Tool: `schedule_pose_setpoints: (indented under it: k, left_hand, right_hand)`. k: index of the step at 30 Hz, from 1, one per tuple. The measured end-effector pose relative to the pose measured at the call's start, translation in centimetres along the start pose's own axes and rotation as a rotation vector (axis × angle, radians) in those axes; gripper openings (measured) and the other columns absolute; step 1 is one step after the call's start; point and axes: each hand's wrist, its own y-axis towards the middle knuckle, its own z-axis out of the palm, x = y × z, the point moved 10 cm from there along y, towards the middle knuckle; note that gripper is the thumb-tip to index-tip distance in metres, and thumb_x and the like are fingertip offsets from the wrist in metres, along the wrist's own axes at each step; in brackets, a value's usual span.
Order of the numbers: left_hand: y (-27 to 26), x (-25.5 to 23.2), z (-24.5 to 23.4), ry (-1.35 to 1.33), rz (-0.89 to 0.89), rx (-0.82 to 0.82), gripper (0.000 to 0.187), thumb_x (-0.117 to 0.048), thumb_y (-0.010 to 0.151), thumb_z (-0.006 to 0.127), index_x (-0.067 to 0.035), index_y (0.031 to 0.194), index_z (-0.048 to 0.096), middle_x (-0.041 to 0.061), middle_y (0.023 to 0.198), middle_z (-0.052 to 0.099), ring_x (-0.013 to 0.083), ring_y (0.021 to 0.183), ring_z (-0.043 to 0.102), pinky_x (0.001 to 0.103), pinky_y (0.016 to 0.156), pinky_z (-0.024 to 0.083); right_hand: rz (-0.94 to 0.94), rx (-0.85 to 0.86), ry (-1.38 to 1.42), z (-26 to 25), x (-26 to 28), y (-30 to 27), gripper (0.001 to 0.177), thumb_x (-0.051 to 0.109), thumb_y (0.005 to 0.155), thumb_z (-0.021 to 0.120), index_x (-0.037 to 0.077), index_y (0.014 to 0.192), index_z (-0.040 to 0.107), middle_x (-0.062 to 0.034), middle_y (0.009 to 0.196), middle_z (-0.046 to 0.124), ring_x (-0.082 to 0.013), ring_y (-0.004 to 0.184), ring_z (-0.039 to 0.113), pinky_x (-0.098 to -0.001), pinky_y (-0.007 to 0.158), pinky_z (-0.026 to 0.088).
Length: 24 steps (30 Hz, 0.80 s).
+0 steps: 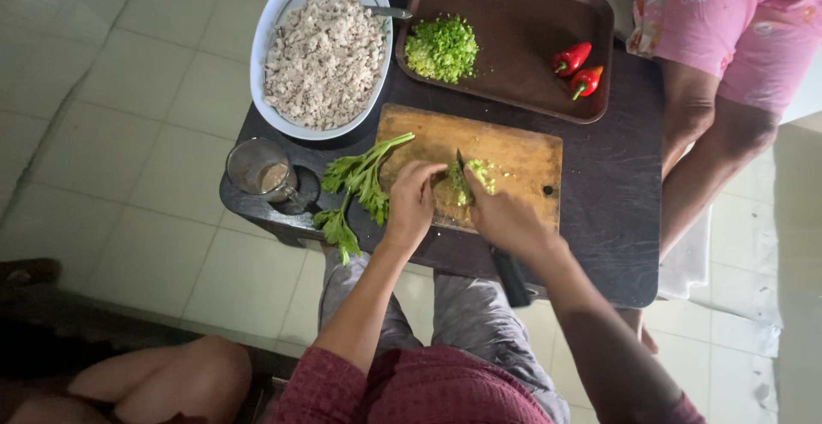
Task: The person chops celery on a wooden board using a knife, occasionally moving the chopped pieces aside and reaching for more celery from a tray.
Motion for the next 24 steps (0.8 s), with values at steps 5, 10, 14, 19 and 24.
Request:
schedule_pose_setpoints:
  k: [5,10,14,19,24]
  left_hand:
    - [-0.3,0.1,0.1,-0.007,0.012,-0.022,0.032,0.014,0.091,0.054,-0.002,0.114,0.07,0.018,0.112,0.069,0.035,0.107,0.067,0.041,0.094,0.053]
    - [-0.4,0.2,0.4,0.053,0.013,0.031,0.037,0.014,0.086,0.054,-0.002,0.115,0.071,0.018,0.113,0.068,0.0354,0.11,0.066,0.042,0.098,0.051]
    - [0.1,0.4,0.4,-0.019,-0.013,0.014,0.031,0.011,0.092,0.054,-0.003,0.115,0.071,0.017,0.112,0.069,0.0336,0.106,0.068,0.039,0.093,0.054]
    - [0.2,1.5,1.3,0.031,-0.066,0.033,0.023,0.005,0.098,0.058,-0.002,0.115,0.071,0.017,0.108,0.067,0.0347,0.103,0.067,0.04,0.09,0.052]
    - [1.3,3.3,3.7,0.347,-0.111,0.152,0.027,0.004,0.097,0.058,0.002,0.123,0.067,0.017,0.12,0.062,0.0334,0.112,0.061,0.041,0.102,0.048]
  right_hand:
    - [-0.077,-0.181,-0.146,1.3,0.4,-1.0,0.083,0.015,0.09,0.05,0.005,0.164,0.013,-0.0258,0.076,0.071,-0.0454,0.071,0.071,-0.0574,0.071,0.055]
    - [-0.229,-0.042,-0.259,0.1,-2.2,2.3,0.066,0.019,0.097,0.052,0.021,0.158,0.028,-0.0233,0.092,0.073,-0.043,0.083,0.071,-0.0573,0.075,0.055]
    - [-0.128,-0.034,-0.296,1.6,-1.8,0.5,0.081,0.018,0.094,0.052,0.022,0.166,0.013,-0.0226,0.088,0.072,-0.0417,0.081,0.072,-0.0557,0.075,0.055]
    - [-0.068,0.034,-0.229,-0.8,-1.4,-1.5,0.071,0.02,0.103,0.045,0.028,0.165,0.011,-0.019,0.079,0.073,-0.035,0.073,0.073,-0.0514,0.075,0.056]
    - [0.031,0.044,-0.193,-3.5,-5.1,-1.5,0.074,0.018,0.102,0.043,0.031,0.165,0.007,-0.0145,0.08,0.071,-0.0294,0.07,0.072,-0.0488,0.068,0.06]
